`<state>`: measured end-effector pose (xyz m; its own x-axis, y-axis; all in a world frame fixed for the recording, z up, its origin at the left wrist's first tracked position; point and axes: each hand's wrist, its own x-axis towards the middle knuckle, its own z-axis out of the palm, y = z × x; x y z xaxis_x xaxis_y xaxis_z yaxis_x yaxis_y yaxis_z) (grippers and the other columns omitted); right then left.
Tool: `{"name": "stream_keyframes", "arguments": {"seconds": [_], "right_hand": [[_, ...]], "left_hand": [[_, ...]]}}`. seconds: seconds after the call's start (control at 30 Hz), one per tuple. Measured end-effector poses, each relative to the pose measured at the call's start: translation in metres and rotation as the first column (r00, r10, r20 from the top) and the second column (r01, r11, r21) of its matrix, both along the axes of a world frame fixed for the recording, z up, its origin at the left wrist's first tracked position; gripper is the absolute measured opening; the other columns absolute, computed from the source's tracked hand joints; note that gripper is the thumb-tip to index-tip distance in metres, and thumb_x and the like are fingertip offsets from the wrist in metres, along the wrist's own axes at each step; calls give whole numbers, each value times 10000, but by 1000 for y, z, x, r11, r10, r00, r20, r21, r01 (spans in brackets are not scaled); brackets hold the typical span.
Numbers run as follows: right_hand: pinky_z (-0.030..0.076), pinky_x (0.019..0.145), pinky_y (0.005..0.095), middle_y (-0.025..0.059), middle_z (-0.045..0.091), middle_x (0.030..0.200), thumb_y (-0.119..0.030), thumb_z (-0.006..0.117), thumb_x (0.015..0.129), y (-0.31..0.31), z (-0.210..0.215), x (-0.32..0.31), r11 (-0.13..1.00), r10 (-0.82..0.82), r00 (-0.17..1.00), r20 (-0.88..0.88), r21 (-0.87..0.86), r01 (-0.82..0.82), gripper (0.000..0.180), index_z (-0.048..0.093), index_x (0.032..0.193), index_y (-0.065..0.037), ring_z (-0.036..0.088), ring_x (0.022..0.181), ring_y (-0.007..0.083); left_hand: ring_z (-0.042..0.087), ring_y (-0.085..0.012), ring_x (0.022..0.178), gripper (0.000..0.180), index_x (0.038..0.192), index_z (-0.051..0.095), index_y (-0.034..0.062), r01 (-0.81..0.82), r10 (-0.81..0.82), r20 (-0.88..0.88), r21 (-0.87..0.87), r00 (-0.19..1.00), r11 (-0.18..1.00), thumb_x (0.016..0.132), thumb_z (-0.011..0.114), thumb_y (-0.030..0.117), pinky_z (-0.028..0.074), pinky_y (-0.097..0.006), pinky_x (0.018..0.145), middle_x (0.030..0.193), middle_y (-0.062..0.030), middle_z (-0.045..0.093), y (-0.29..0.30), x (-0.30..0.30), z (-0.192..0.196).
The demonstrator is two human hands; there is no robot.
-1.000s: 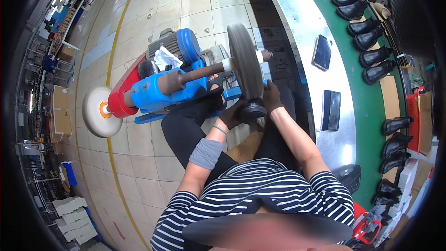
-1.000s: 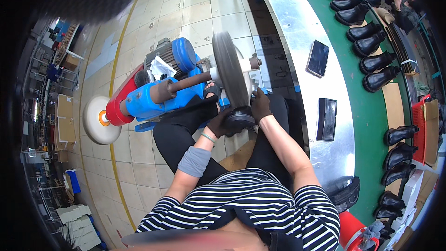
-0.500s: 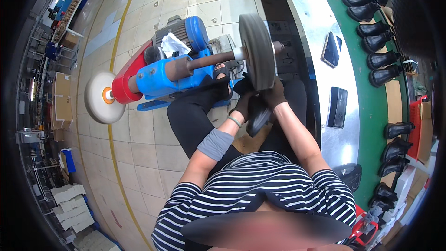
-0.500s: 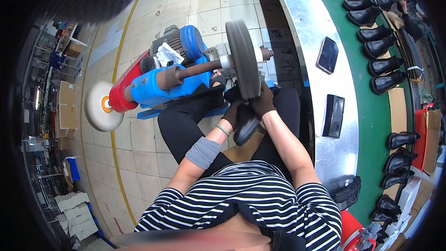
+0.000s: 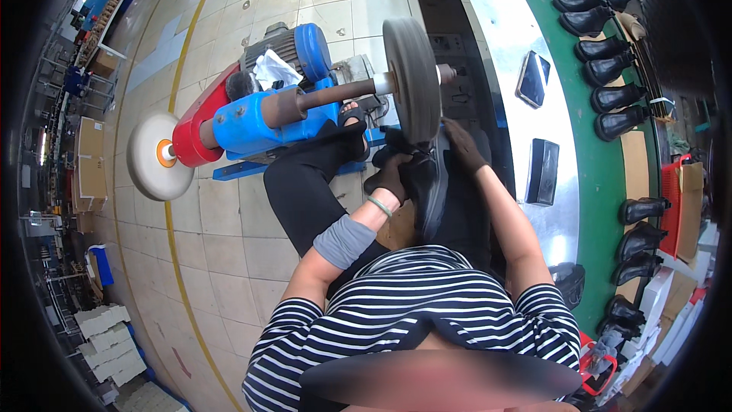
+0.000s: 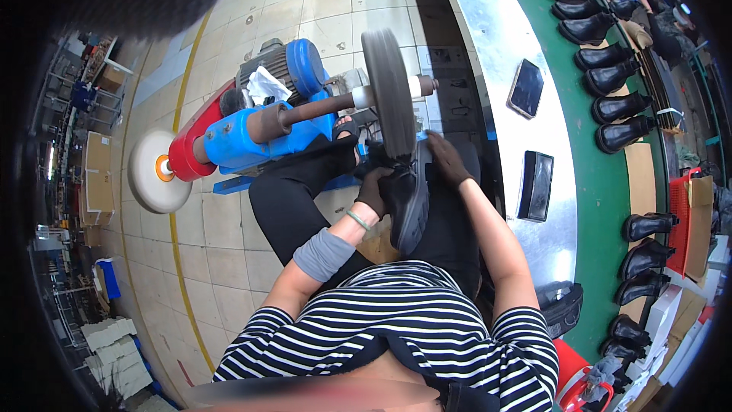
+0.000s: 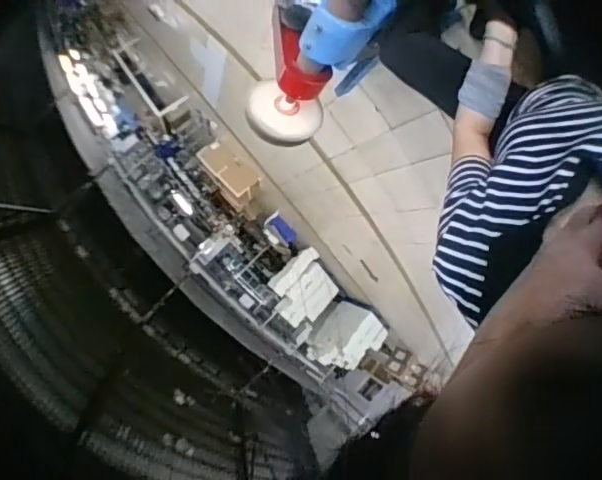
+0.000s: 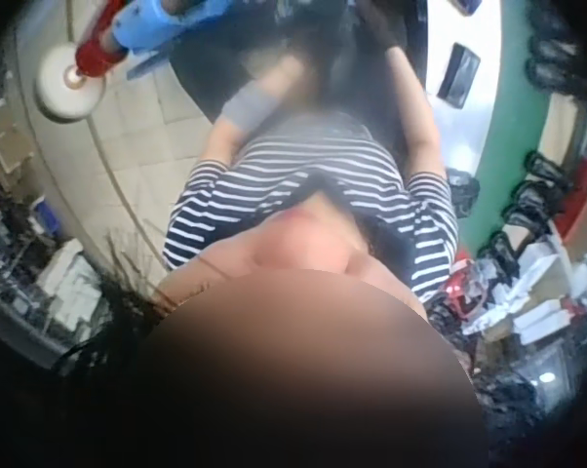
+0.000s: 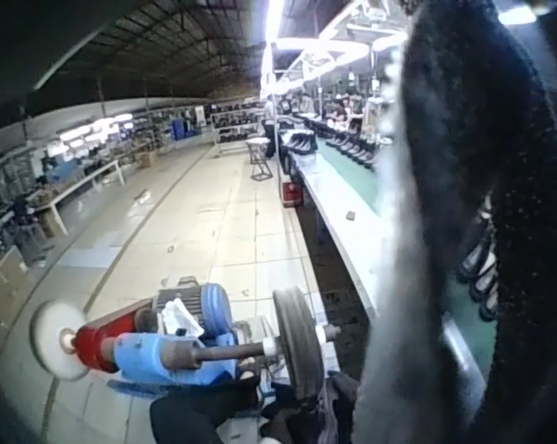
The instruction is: Polishing the edges of black boots using a rotary polishing machine.
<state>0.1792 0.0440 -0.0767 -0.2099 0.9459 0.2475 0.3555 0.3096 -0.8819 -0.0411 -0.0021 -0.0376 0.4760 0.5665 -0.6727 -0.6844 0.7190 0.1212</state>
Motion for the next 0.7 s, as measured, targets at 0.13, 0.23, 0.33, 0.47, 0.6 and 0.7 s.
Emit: {"name": "stream_keyframes", "arguments": {"seconds": [0.13,0.23,0.33,0.47,0.6,0.7], "right_hand": [[371,971,314,118,537,1261,-332,407,976,33,-22,-22,972,-40,971,-234,-236,-17,442,518,1263,-15,493,1160,206],[362,976,335,109,535,1267,-377,358,983,36,8,-53,831,-290,843,-453,-556,-13,471,512,1281,-46,483,1177,223],[370,971,351,104,514,1293,-432,348,969,41,23,-65,777,-386,810,-441,-629,28,522,490,1307,-61,478,1183,242],[331,1034,379,146,478,1339,-278,470,903,44,-9,-42,909,-208,899,-385,-415,32,490,443,1329,-37,434,1251,286],[301,1072,374,184,448,1363,-80,484,825,42,-33,-33,996,43,965,-259,-69,-63,534,399,1351,-31,401,1294,304],[304,1069,347,152,443,1375,-96,466,871,34,-15,-51,995,17,951,-307,-87,-46,507,394,1372,-63,415,1281,267]], "left_hand": [[638,-293,916,293,1005,622,12,-60,60,46,-17,997,998,779,553,185,486,-431,905,986,-143,667,16,7,-4],[632,-296,936,302,1021,618,11,-154,151,-68,-32,986,988,785,546,185,478,-433,922,1010,-147,662,21,4,-20],[628,-301,950,309,1033,616,10,-185,185,-49,-13,982,983,788,545,185,472,-439,933,1029,-148,657,22,2,-30],[621,-303,980,308,1039,612,9,-186,186,-19,-42,982,982,798,538,186,461,-446,955,1045,-148,653,6,8,-22],[607,-299,1027,303,1066,601,0,-179,182,74,-42,980,983,818,530,158,449,-439,985,1080,-148,643,-14,13,-11],[588,-278,1070,287,1092,588,-5,-173,192,-62,229,979,958,842,524,121,430,-418,1013,1116,-140,631,-36,8,-24]]}}
